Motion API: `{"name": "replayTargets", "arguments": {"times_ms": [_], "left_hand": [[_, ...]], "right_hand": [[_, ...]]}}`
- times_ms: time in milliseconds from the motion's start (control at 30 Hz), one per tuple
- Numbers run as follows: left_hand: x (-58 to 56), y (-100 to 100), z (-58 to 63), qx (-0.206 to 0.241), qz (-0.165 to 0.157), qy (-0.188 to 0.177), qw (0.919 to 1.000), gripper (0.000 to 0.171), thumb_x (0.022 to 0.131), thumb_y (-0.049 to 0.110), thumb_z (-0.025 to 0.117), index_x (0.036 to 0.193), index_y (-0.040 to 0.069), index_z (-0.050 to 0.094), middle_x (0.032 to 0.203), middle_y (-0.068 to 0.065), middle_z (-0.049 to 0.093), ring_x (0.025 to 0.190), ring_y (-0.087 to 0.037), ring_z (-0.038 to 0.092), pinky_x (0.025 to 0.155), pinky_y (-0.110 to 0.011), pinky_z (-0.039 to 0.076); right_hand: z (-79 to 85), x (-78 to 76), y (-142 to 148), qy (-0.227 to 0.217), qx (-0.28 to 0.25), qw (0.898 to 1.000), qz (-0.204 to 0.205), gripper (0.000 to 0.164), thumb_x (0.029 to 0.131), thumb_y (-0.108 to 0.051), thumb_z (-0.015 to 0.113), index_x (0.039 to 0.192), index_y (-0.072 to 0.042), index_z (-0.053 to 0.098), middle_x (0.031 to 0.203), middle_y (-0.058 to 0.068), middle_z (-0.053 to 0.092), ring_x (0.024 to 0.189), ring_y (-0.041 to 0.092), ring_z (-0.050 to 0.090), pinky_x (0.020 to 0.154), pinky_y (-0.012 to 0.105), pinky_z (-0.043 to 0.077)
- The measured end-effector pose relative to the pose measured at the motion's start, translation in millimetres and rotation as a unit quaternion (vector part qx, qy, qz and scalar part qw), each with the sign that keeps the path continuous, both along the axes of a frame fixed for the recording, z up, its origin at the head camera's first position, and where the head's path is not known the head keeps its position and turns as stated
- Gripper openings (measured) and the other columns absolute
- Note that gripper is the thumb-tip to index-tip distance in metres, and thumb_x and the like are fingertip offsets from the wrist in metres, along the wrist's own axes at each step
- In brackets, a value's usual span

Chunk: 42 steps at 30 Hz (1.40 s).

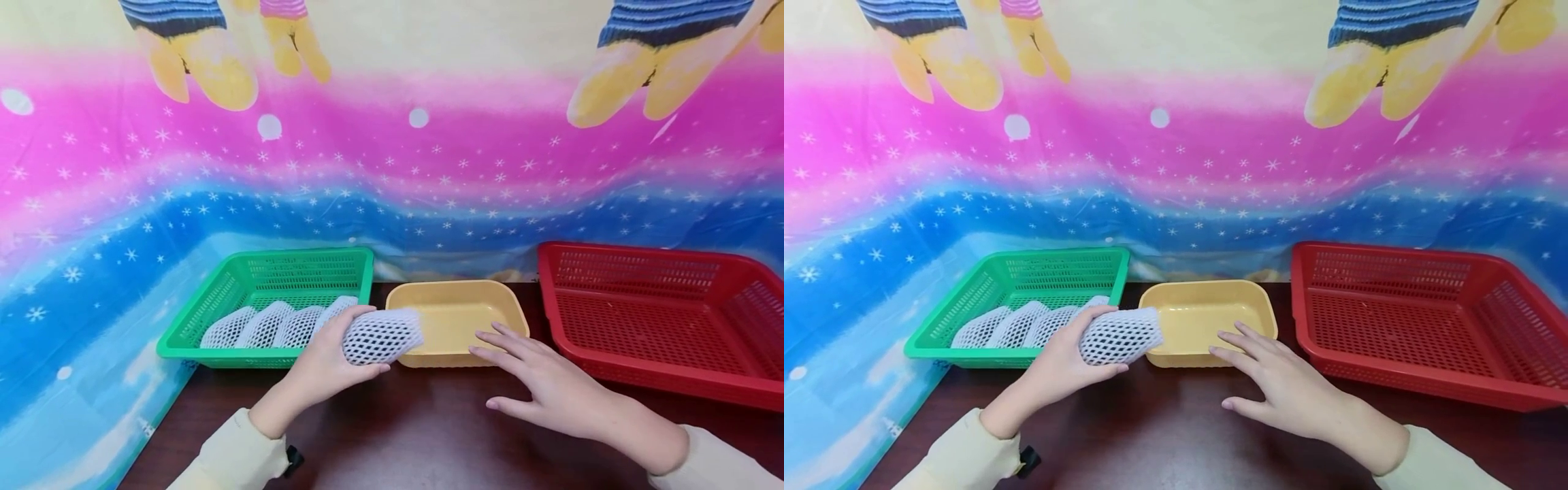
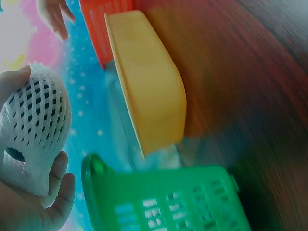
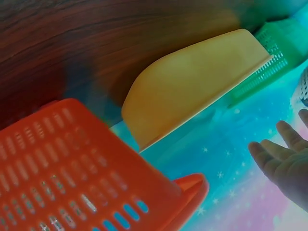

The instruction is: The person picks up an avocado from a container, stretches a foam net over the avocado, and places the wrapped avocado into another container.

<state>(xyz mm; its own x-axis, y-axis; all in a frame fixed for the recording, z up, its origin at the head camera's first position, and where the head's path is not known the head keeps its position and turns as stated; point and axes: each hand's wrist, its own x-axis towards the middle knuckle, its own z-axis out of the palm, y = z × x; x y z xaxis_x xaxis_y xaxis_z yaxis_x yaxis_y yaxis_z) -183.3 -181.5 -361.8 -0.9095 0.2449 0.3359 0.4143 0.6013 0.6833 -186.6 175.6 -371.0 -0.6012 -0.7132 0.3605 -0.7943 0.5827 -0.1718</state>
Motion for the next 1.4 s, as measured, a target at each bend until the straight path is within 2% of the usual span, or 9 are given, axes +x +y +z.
{"name": "replayTargets", "arguments": {"times_ms": [167, 300, 400, 433, 667, 800, 900, 1133, 1400], "left_hand": [[0.3, -21.9, 3.5, 0.008, 0.042, 0.011, 0.9990, 0.081, 0.074, 0.025, 0.095, 0.142, 0.016, 0.052, 0.133, -0.004, 0.059, 0.113, -0.025, 0.058, 0.088, -0.047, 0.053], [-0.2, -41.2, 7.5, 0.001, 0.098, 0.002, 0.9952, 0.081, 0.077, 0.027, 0.093, 0.145, 0.015, 0.049, 0.132, -0.012, 0.059, 0.110, -0.030, 0.059, 0.083, -0.047, 0.054], [-2.4, -55.9, 9.0, 0.002, 0.126, -0.012, 0.9920, 0.082, 0.080, 0.030, 0.090, 0.147, 0.014, 0.046, 0.134, -0.015, 0.057, 0.110, -0.032, 0.060, 0.081, -0.047, 0.055], [-3.7, -60.5, 8.7, 0.000, 0.134, -0.017, 0.9909, 0.082, 0.082, 0.032, 0.089, 0.148, 0.014, 0.045, 0.135, -0.016, 0.057, 0.110, -0.033, 0.059, 0.080, -0.047, 0.055], [-11.8, -89.8, 5.9, -0.043, 0.169, -0.044, 0.9837, 0.088, 0.086, 0.046, 0.082, 0.156, 0.014, 0.038, 0.148, -0.020, 0.047, 0.125, -0.040, 0.052, 0.090, -0.061, 0.049], [-15.5, -106.8, 5.8, -0.039, 0.177, -0.045, 0.9825, 0.087, 0.089, 0.043, 0.080, 0.157, 0.011, 0.036, 0.150, -0.022, 0.044, 0.127, -0.042, 0.049, 0.091, -0.062, 0.049], [-16.9, -119.2, 6.7, -0.020, 0.197, -0.044, 0.9791, 0.084, 0.091, 0.038, 0.080, 0.155, 0.009, 0.036, 0.145, -0.024, 0.046, 0.122, -0.042, 0.051, 0.086, -0.058, 0.053], [-18.3, -137.2, 8.3, 0.010, 0.271, -0.077, 0.9594, 0.085, 0.092, 0.039, 0.077, 0.154, 0.006, 0.029, 0.141, -0.028, 0.045, 0.117, -0.043, 0.051, 0.078, -0.048, 0.054], [-25.6, -138.7, -5.9, -0.051, 0.265, -0.103, 0.9573, 0.090, 0.093, 0.047, 0.074, 0.151, -0.004, 0.028, 0.141, -0.031, 0.039, 0.119, -0.045, 0.047, 0.092, -0.062, 0.046]], "right_hand": [[1.8, -0.5, 6.6, 0.004, 0.005, 1.000, -0.010, 0.074, 0.090, -0.049, 0.076, 0.155, -0.029, 0.046, 0.163, 0.000, 0.036, 0.150, 0.028, 0.031, 0.105, 0.060, 0.039], [0.8, -0.3, 11.8, 0.004, 0.009, 1.000, -0.014, 0.077, 0.092, -0.050, 0.074, 0.158, -0.029, 0.041, 0.166, 0.001, 0.029, 0.153, 0.027, 0.022, 0.122, 0.040, 0.017], [-1.8, -0.7, 15.7, 0.006, 0.014, 1.000, -0.014, 0.078, 0.093, -0.050, 0.073, 0.159, -0.028, 0.040, 0.167, 0.001, 0.026, 0.155, 0.027, 0.018, 0.119, 0.021, -0.004], [-3.0, -1.1, 16.9, 0.006, 0.016, 1.000, -0.016, 0.078, 0.093, -0.051, 0.073, 0.159, -0.028, 0.039, 0.168, 0.001, 0.025, 0.155, 0.027, 0.016, 0.118, 0.020, -0.006], [-9.0, -3.1, 23.8, -0.006, 0.019, 0.999, -0.039, 0.078, 0.091, -0.051, 0.074, 0.158, -0.029, 0.041, 0.170, -0.001, 0.019, 0.156, 0.032, 0.009, 0.124, 0.040, 0.002], [-10.1, -4.7, 27.7, 0.006, 0.023, 0.999, -0.045, 0.077, 0.092, -0.052, 0.073, 0.158, -0.029, 0.041, 0.170, -0.001, 0.019, 0.156, 0.033, 0.010, 0.124, 0.048, 0.007], [-10.4, -6.7, 31.1, 0.020, 0.029, 0.998, -0.047, 0.079, 0.091, -0.051, 0.075, 0.158, -0.028, 0.041, 0.169, 0.001, 0.020, 0.155, 0.033, 0.010, 0.124, 0.043, 0.002], [-11.4, -9.0, 37.8, 0.034, 0.036, 0.997, -0.054, 0.082, 0.088, -0.048, 0.079, 0.158, -0.025, 0.043, 0.169, 0.003, 0.021, 0.155, 0.034, 0.010, 0.122, 0.036, -0.007], [-12.0, -8.5, 42.1, 0.009, 0.034, 0.997, -0.070, 0.084, 0.087, -0.047, 0.080, 0.159, -0.029, 0.040, 0.169, 0.002, 0.020, 0.156, 0.033, 0.007, 0.123, 0.044, -0.005]]}}
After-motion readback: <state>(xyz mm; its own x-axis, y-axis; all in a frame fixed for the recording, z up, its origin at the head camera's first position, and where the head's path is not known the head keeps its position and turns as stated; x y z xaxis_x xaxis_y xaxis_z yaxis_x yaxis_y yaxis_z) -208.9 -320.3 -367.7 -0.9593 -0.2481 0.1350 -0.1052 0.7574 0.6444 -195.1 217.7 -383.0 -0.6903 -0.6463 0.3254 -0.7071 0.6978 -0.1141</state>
